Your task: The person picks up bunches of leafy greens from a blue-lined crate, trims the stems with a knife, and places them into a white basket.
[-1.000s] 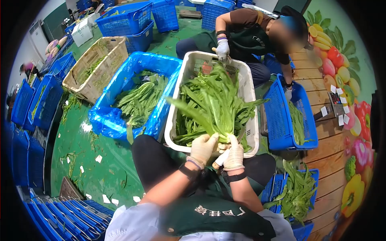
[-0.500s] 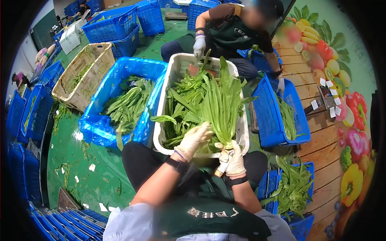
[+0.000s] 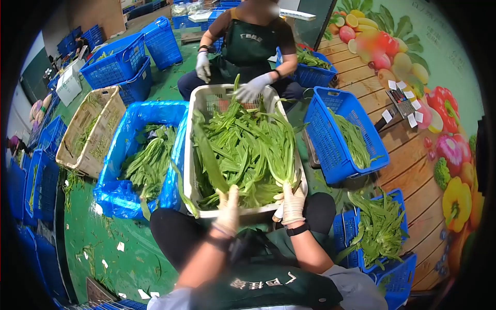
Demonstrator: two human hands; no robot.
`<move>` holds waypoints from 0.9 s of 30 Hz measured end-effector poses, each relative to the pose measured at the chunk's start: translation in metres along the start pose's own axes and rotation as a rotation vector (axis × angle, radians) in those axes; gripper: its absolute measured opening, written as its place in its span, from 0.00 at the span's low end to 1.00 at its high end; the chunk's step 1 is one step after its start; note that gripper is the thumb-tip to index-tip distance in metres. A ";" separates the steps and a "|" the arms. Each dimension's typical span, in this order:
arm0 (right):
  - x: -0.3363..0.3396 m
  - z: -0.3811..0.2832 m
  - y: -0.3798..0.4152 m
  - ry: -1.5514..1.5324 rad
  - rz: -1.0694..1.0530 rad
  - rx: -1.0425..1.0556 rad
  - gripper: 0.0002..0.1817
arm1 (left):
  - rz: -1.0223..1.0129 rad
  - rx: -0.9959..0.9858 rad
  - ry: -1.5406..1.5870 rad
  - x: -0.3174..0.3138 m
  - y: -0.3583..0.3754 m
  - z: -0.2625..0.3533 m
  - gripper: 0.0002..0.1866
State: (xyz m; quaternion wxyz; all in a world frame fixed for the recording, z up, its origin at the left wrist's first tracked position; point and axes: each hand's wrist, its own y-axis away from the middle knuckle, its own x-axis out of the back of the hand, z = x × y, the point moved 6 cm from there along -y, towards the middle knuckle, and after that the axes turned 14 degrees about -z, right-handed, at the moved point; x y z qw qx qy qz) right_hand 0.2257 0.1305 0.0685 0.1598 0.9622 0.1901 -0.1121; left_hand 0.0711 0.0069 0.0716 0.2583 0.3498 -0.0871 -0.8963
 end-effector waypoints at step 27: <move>0.037 -0.101 0.072 0.985 -0.071 0.754 0.25 | 0.411 -0.313 -0.507 0.118 -0.090 0.131 0.22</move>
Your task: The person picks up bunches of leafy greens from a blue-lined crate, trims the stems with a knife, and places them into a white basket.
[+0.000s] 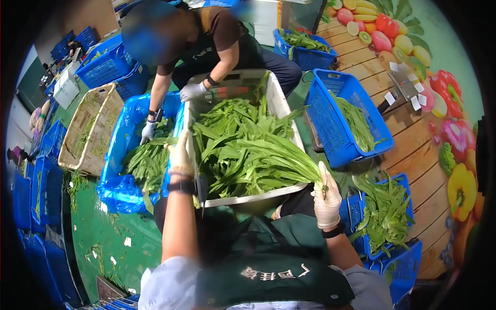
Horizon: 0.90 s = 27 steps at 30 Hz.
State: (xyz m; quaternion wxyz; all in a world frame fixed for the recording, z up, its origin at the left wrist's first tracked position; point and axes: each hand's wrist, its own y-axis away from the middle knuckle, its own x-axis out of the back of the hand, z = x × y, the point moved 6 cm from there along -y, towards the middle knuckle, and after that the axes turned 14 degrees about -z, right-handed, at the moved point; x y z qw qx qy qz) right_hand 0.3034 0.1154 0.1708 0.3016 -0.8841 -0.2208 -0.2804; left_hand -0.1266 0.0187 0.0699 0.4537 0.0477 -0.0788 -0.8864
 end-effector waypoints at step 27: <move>-0.086 0.017 0.013 -1.029 -0.394 -0.661 0.19 | -0.993 0.353 1.019 -0.138 0.164 0.004 0.24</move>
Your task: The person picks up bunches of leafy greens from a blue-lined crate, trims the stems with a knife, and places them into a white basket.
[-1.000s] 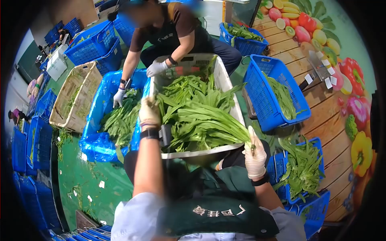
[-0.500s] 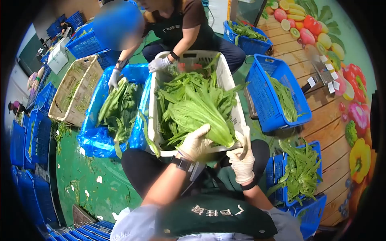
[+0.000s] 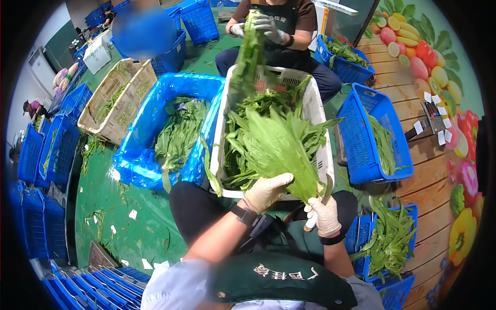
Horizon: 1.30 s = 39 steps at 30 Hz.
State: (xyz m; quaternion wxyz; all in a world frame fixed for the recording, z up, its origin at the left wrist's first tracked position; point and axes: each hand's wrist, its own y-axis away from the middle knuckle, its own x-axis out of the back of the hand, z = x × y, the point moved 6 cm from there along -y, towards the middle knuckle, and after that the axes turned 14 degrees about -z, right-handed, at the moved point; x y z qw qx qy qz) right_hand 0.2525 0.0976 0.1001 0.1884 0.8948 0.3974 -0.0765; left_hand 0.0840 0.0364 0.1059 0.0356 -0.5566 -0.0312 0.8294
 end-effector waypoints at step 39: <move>0.458 -0.238 -0.012 0.233 0.837 0.587 0.13 | 0.792 -0.140 -0.948 0.164 0.066 0.106 0.29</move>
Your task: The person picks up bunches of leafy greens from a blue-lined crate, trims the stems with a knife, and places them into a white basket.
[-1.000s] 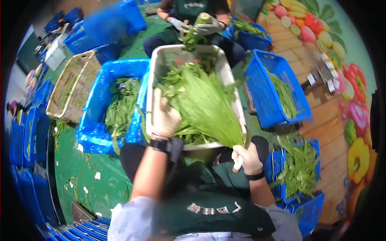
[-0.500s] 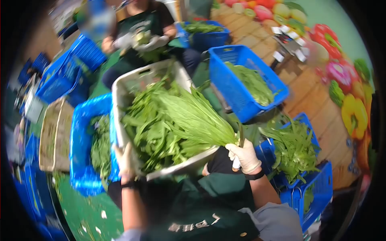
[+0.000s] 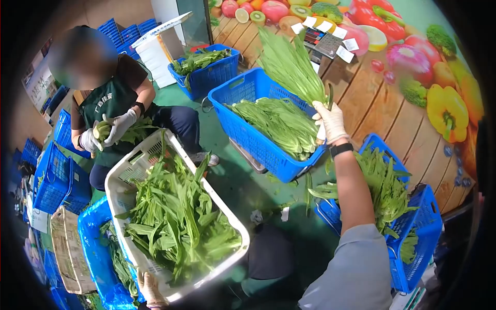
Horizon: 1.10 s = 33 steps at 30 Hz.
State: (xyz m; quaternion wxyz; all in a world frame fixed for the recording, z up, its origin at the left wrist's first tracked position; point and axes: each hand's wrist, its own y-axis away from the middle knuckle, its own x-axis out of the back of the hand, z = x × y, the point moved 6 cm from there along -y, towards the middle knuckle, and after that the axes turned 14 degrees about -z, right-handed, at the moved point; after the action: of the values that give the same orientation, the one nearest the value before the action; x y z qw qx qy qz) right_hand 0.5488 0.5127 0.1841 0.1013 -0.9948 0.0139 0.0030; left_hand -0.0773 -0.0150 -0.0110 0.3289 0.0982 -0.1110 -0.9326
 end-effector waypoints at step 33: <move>-0.398 0.099 0.481 0.151 -0.923 -0.950 0.27 | -0.407 0.930 -1.167 0.273 -0.091 -0.029 0.27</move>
State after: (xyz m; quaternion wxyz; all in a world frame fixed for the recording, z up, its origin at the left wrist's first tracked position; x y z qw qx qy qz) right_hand 0.1369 0.0728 -0.0061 -0.3585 -0.8324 -0.4093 -0.1047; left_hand -0.3325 -0.1242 -0.0933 -0.0358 -0.2627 -0.6263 -0.7331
